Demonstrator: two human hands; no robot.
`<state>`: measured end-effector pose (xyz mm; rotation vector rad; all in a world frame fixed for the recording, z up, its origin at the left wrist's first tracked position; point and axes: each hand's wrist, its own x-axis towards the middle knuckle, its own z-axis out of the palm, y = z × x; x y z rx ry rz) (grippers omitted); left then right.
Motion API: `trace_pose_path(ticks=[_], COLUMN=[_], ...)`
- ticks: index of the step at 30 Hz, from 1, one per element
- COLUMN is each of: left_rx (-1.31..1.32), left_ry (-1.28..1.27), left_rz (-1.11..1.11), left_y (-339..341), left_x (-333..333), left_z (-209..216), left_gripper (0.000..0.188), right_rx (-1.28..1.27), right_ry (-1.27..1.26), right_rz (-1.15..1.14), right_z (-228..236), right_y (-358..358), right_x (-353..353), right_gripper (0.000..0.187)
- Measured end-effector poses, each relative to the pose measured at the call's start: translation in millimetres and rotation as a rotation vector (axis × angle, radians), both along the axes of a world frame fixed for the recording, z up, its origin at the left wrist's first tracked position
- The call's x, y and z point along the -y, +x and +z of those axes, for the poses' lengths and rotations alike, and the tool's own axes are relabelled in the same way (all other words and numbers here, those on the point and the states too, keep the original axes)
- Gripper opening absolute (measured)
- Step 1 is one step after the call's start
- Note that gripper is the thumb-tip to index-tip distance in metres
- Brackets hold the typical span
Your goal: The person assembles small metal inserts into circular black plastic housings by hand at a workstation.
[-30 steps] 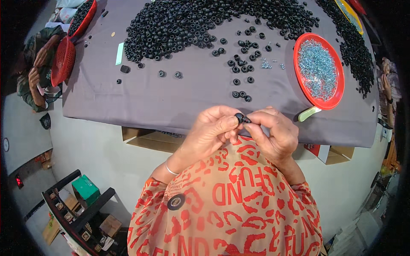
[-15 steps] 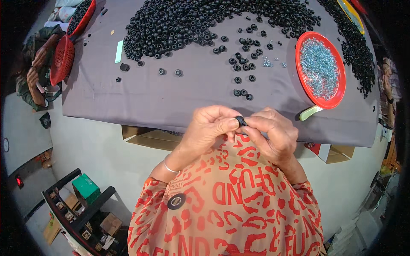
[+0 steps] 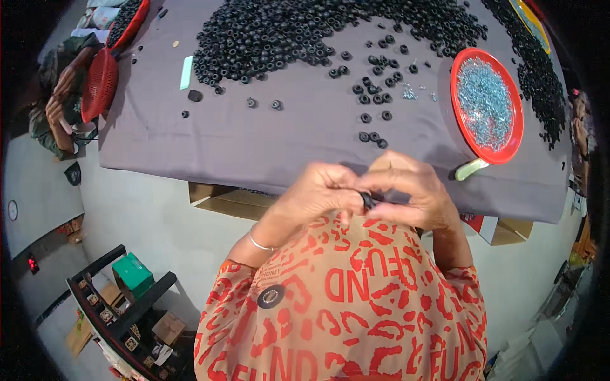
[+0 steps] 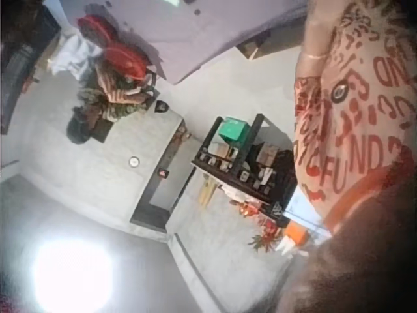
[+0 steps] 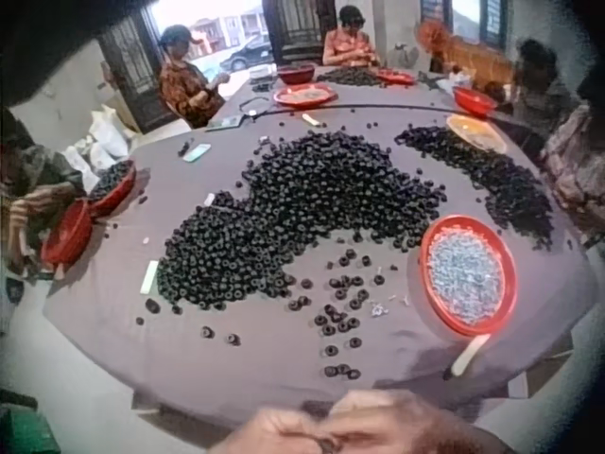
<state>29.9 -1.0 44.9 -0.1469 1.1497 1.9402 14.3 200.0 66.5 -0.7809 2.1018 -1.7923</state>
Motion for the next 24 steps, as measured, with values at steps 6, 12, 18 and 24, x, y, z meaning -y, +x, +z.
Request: trace_pose_path(ticks=[6, 12, 18, 24], left_rx=[0.230, 0.245, 0.185, 0.218], left_ry=[0.222, 0.205, 0.175, 0.308], left_rz=[0.055, -0.026, -0.079, -0.021], left_y=[19, 24, 21, 24], left_x=[-3, 2, 6, 2], left_z=[-17, -23, -23, -30], left_gripper=[0.016, 0.008, 0.005, 0.011], right_rx=[-0.055, -0.141, -0.247, -0.202], right_ry=[-0.002, -0.024, -0.090, -0.155], right_rz=[0.144, 0.105, 0.126, 0.095], right_z=[-10, -15, -23, -26], right_y=[4, 14, 16, 17], right_x=[-4, 5, 12, 19], right_gripper=[0.025, 0.022, 0.023, 0.025])
